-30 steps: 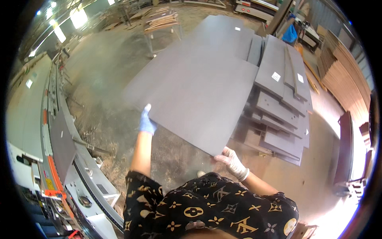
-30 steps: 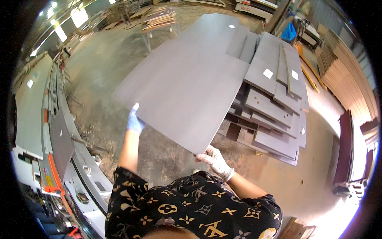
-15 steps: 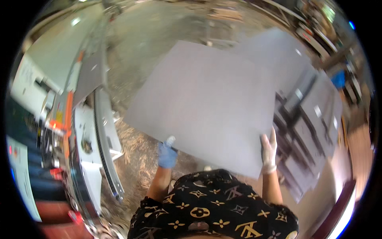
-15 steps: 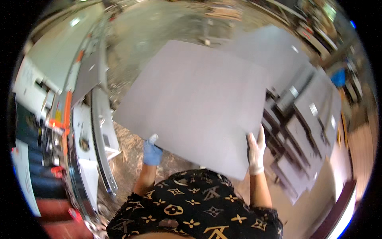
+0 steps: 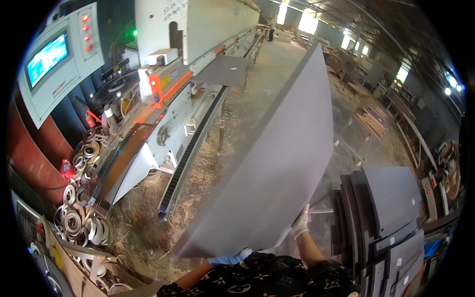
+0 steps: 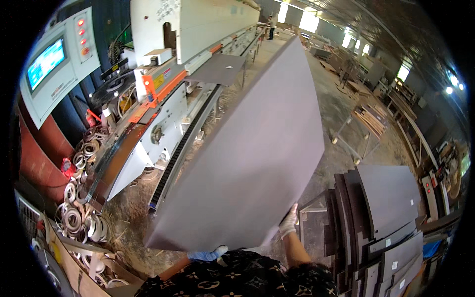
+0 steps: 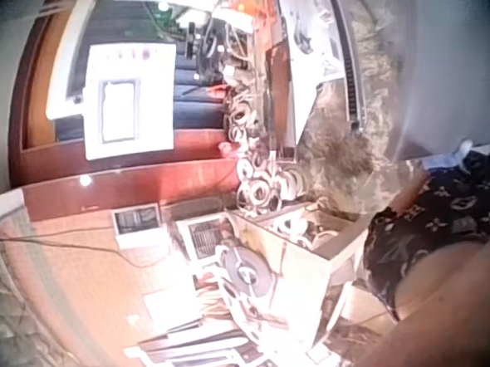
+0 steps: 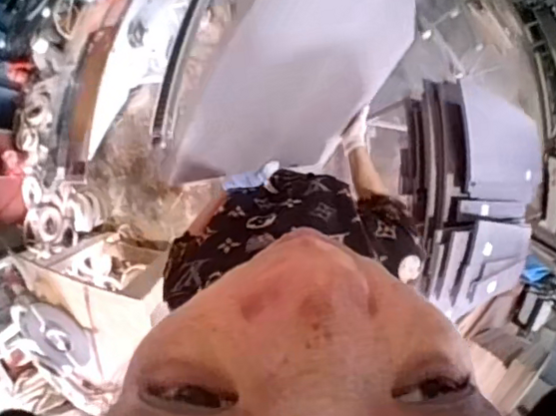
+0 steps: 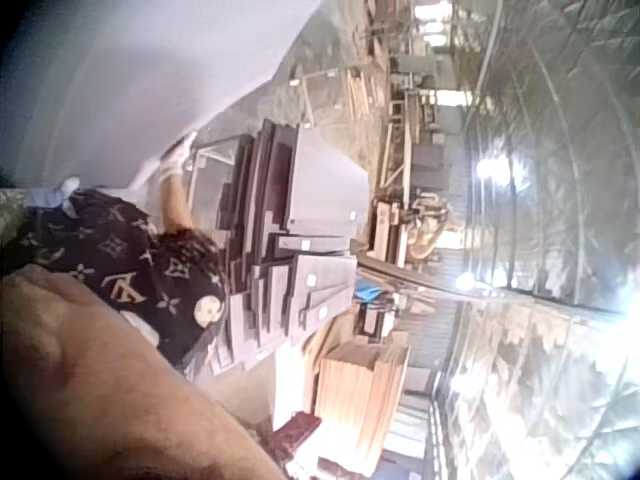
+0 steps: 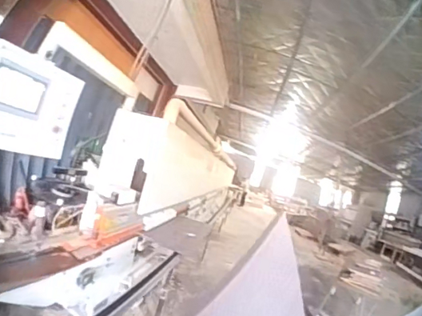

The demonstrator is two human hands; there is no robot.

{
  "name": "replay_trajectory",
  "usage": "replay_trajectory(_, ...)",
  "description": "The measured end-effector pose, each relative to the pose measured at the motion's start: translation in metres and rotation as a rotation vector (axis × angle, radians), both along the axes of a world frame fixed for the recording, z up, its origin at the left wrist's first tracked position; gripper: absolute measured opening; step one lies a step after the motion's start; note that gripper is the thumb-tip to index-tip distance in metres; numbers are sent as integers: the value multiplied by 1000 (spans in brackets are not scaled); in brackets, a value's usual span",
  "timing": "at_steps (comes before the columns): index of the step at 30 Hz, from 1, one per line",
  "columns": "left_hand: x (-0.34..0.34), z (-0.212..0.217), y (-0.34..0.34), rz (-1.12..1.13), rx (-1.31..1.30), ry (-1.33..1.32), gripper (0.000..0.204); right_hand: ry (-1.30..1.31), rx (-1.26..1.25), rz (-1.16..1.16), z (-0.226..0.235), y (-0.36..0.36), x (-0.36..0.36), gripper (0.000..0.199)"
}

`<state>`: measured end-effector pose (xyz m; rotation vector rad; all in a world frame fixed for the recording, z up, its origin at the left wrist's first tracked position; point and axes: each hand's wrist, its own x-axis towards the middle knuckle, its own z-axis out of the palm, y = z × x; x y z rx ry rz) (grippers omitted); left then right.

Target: The person repeatedly picks up flat rectangular panels from a stack, carries them to a machine, and places them onto the machine's feed table. The person then returns to the stack to retrieve the next panel and repeats the cycle.

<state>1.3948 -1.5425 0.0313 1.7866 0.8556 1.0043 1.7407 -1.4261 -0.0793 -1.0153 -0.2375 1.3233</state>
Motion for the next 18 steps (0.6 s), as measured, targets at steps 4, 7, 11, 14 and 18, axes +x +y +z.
replay_trajectory(4,-64,-11,-16,367,-49,-794,58,51,30,47,-33,29,-40,77)
replay_trajectory(7,-136,10,-36,216,-123,-974,90,35,44,77,-43,34,-45,71)
replay_trajectory(11,-195,36,-11,166,-315,-654,96,-113,122,122,-20,56,-42,65)
replay_trajectory(14,-205,47,29,278,-363,-405,70,-368,147,73,33,99,-46,58)
replay_trajectory(18,-208,54,74,560,-432,-767,51,-782,364,142,128,177,-71,46)
